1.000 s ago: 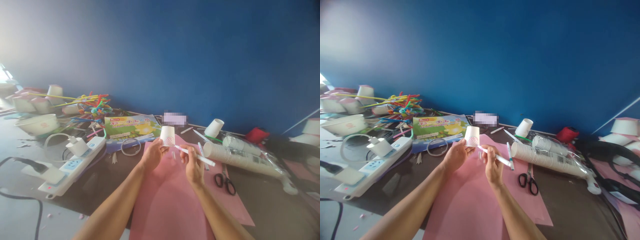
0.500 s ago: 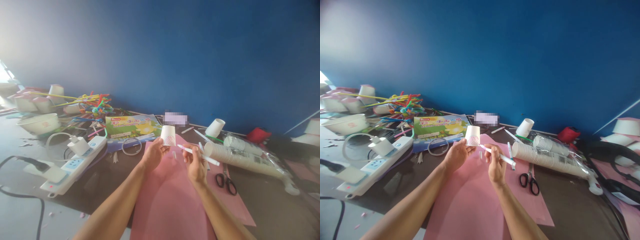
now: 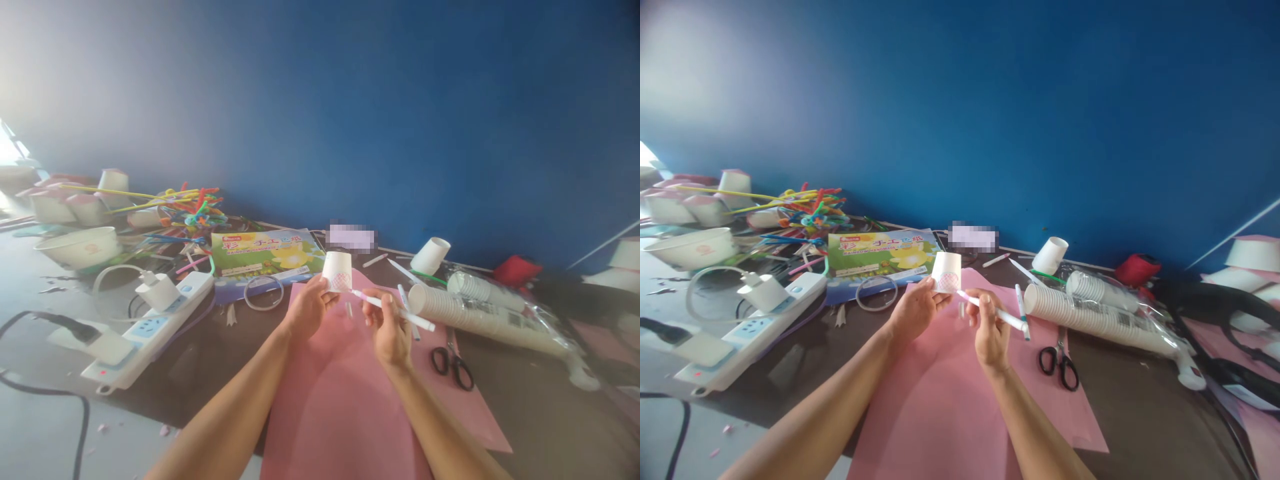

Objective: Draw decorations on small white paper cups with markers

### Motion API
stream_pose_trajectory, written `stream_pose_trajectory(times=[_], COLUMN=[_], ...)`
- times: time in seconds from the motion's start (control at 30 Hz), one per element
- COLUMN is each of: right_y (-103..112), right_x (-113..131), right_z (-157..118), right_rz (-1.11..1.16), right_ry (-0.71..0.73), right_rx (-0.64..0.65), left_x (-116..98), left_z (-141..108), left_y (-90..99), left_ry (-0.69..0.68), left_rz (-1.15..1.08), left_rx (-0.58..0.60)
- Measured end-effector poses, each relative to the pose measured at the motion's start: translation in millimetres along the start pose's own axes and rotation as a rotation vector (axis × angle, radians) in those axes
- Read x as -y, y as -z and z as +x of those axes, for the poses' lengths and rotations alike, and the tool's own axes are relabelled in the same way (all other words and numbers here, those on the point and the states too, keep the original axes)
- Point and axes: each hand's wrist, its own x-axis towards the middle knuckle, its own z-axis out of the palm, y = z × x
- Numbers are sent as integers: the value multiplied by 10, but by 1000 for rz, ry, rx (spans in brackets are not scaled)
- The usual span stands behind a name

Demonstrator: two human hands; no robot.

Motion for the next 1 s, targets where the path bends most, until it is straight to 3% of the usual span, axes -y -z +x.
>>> stream_pose_trajectory(times=[0.17,1.0], right_y=[21,-20], right_x=[-45,22], right_z=[25,20], right_rz=[-10,46], right_ry=[52,8], right_rx=[-62,38], left_x=[-10,-5], left_z=[-3,20], left_y=[18,44], left_ry=[-11,10], left_rz=[-26,-63], left_rx=[46,48])
